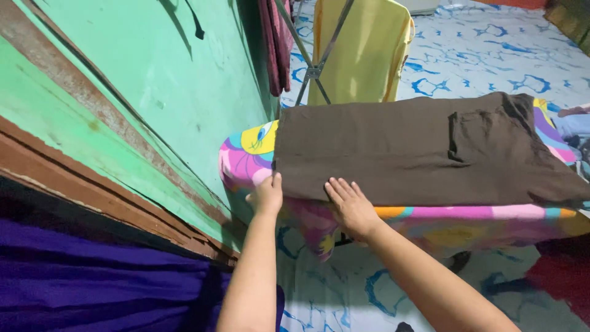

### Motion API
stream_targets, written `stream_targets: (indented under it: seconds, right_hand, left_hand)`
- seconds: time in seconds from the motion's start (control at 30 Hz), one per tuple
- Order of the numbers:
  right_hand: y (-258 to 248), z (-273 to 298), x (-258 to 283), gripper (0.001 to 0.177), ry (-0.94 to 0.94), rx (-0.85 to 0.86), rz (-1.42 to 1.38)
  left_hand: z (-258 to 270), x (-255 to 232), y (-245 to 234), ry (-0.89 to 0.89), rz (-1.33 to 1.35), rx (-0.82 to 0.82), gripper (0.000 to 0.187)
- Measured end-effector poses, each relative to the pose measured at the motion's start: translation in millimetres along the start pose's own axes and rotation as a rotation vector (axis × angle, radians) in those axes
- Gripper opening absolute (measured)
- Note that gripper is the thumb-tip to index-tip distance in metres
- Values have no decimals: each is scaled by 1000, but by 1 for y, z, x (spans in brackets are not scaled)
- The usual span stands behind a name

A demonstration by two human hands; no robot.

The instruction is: Folding a brown t-shirt on an ironing board.

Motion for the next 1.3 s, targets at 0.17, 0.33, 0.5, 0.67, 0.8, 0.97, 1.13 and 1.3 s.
stream_targets:
  seconds: [0.17, 0.33, 0.5, 0.67, 0.8, 0.97, 1.13, 1.3]
  right_hand:
    - [-29, 21, -42, 82, 193, 17, 177]
    - [-55, 61, -88, 70, 316, -171, 235]
    - [-50, 81, -95, 63, 135, -206, 89]
    - [-59, 80, -71, 61, 189, -126, 83]
    - [-51, 68, -73, 60, 164, -115, 14]
    - [-44, 48, -78, 56, 273, -95, -34]
    - [-38, 16, -61, 62, 292, 7, -35]
    - [-29, -4, -41, 70, 246, 126, -2]
  left_hand:
    - [-6, -3, -5, 84, 121, -258, 47]
    - [-17, -1, -7, 232, 280, -457, 44]
    - [7, -2, -31, 219, -150, -198, 37]
    - [3, -13, -15, 24, 33, -82, 38]
    - [27, -40, -44, 50, 80, -268, 23]
    - [20, -26, -21, 385, 10, -407, 16]
    - [24, -29, -17, 441, -72, -513, 46]
    - [5, -7, 26, 353, 37, -429, 48]
Point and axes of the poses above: each hand's wrist, its own z-axis away from the middle knuckle, its own y-axis out of the palm, x = y × z, the point moved 4 cm from there along -z, towards the middle knuckle, and after that the axes turned 14 degrees about -z, right-handed, at the moved point
